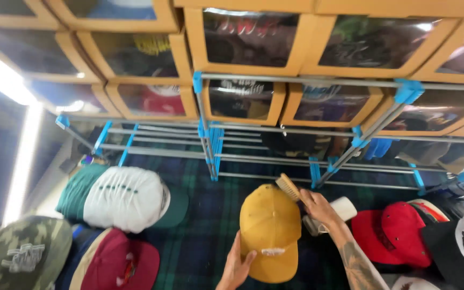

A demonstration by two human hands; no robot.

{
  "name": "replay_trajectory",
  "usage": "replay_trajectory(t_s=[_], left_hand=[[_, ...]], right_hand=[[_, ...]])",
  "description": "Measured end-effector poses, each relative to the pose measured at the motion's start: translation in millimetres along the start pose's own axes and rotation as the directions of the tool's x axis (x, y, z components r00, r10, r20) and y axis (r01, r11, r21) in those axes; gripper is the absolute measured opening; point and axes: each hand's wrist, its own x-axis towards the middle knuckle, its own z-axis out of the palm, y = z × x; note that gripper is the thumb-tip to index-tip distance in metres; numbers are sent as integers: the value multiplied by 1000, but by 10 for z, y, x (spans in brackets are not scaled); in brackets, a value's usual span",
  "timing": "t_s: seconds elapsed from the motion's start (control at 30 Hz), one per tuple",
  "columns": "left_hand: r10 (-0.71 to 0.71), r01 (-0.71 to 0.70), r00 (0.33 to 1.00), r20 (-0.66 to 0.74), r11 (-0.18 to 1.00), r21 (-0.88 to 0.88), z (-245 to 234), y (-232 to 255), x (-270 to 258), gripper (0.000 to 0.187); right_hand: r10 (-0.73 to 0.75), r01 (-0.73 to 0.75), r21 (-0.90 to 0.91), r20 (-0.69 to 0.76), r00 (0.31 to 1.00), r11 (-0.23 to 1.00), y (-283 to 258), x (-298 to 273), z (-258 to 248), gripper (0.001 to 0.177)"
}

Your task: Cleaning and shaping baseball caps using a wooden form, brush, hairdryer, and cloth.

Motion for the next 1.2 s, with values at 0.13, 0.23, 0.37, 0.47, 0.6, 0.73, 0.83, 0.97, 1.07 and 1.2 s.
replay_trajectory(t_s=[0.13,0.23,0.37,0.47,0.6,0.73,0.83,0.97,1.07,1.2], left_hand=[[103,-102,995,8,990,-95,-3,113,-38,81],[64,-62,998,12,993,-100,23,97,-62,81],[11,-10,1000,13,998,-64,13,128,-12,77],[-65,68,997,30,994,-86,17,194,-66,79],[-1,2,1000,16,998,-70,59,-67,28,84],[77,-77,997,-19,997,5,82,-246,171,88],[11,-11,1000,-17,1000,-9,81,-82,-44,87],[31,-31,1000,-7,1000,-8,79,-115,40,90],[-28,28,999,-27,1000,9,147,-25,-27,89],[242,-226,953,-185,969,102,312,-29,-4,89]], right_hand=[[333,-311,208,-82,939,927,326,-307,204,50],[455,-368,482,-73,888,795,402,-530,433,48],[571,-421,648,-26,821,635,840,-813,832,57],[773,-621,685,133,621,381,1140,-805,924,56],[595,-444,594,-73,801,671,198,-822,451,66],[229,37,627,-339,913,778,527,-785,726,46],[427,-206,612,-238,872,763,659,-997,909,44],[271,70,601,-457,847,796,432,-1192,958,51],[-180,199,8,-396,900,980,371,-826,552,44],[142,-179,-176,-204,969,968,-518,-495,19,62]])
